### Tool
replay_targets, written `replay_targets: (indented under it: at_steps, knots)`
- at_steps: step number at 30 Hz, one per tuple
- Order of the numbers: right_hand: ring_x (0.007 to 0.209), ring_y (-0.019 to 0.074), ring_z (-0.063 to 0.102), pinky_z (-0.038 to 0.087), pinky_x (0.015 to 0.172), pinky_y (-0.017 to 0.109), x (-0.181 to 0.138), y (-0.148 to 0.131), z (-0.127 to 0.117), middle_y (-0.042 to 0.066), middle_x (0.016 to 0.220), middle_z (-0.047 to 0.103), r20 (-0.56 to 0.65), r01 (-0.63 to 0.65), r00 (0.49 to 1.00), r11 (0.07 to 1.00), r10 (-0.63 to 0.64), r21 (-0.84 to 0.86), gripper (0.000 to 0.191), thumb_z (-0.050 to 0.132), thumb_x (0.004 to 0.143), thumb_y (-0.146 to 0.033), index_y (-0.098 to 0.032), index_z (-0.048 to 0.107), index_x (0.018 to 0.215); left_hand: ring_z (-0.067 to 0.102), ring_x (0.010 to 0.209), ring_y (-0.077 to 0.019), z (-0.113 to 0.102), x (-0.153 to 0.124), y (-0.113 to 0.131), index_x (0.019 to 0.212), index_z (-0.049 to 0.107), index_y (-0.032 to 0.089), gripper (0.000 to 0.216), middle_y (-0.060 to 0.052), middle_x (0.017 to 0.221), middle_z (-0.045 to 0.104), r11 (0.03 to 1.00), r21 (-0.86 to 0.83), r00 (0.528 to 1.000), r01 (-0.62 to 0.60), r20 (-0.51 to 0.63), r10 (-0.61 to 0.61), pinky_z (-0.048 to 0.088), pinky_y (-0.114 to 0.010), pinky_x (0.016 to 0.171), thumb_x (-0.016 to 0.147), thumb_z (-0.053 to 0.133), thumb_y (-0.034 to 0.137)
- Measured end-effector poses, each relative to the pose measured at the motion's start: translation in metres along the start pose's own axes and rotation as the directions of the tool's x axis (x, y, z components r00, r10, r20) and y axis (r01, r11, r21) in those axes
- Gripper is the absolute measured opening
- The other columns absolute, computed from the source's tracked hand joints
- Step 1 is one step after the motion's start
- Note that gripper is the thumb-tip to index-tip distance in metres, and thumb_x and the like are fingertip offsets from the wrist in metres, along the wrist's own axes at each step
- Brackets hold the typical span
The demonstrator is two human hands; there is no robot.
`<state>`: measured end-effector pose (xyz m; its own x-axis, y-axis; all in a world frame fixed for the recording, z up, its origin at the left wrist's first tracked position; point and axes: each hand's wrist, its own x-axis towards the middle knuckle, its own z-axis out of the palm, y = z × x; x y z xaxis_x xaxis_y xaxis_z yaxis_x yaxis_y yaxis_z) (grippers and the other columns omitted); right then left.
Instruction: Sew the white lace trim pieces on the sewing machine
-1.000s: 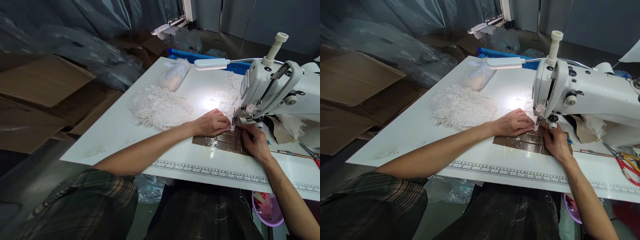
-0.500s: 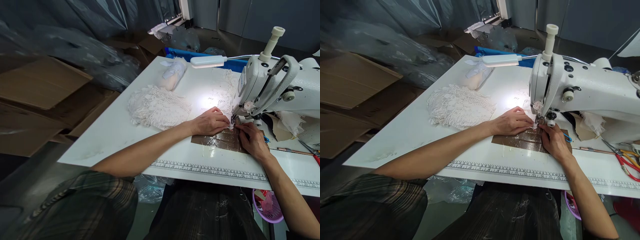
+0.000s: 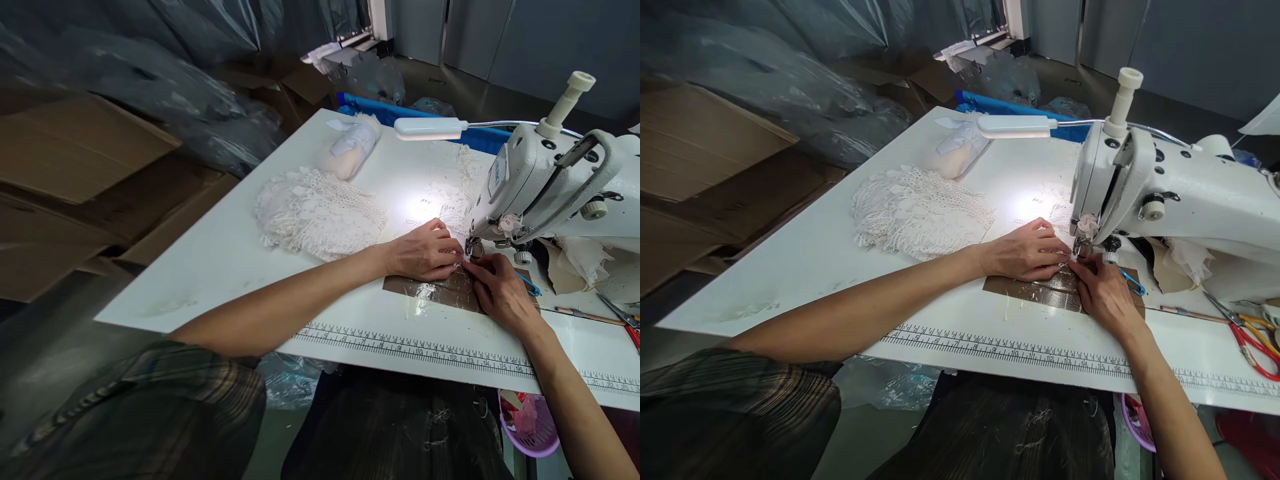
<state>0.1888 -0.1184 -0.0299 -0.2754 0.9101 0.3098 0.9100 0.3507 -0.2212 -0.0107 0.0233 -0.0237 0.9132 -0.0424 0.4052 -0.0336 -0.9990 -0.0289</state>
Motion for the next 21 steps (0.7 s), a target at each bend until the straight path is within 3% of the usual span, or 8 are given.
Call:
replay_targets:
  at_steps: [7,16,21]
  knots:
    - [0.089,0.0240,0.059,0.059,0.078,0.046,0.001,-0.008,0.001,0.015,0.107,0.060,0.022,-0.038,0.999,0.996,0.040,-0.081,0.045,0.043,0.091,-0.018,-0.023,0.063,0.131,0.060,0.089,-0.0189,-0.001,0.000,-0.001,0.102,0.068,0.024,0.026,-0.004,0.111,0.071,0.997,-0.060,0.997,0.050,0.066,-0.046,0.039,-0.038,0.086,0.098,0.042,0.030]
    - [0.081,0.0230,0.057,0.057,0.073,0.042,0.008,-0.015,0.000,0.016,0.100,0.059,0.083,-0.081,0.991,0.973,0.101,-0.216,0.042,0.045,0.090,-0.016,-0.018,0.061,0.128,0.058,0.088,-0.0215,-0.003,-0.001,-0.001,0.107,0.067,0.021,0.029,-0.007,0.119,0.068,0.998,0.003,0.994,0.060,0.087,-0.060,0.038,-0.040,0.086,0.097,0.045,0.035]
    - [0.083,0.0248,0.060,0.056,0.073,0.045,0.007,-0.016,-0.003,0.018,0.102,0.060,0.050,-0.112,0.992,0.987,0.119,-0.114,0.040,0.040,0.094,-0.022,-0.017,0.062,0.127,0.057,0.090,-0.0223,-0.007,0.000,0.000,0.117,0.065,0.019,0.034,-0.010,0.123,0.065,0.994,0.032,0.981,0.106,0.157,-0.109,0.038,-0.039,0.083,0.095,0.048,0.039]
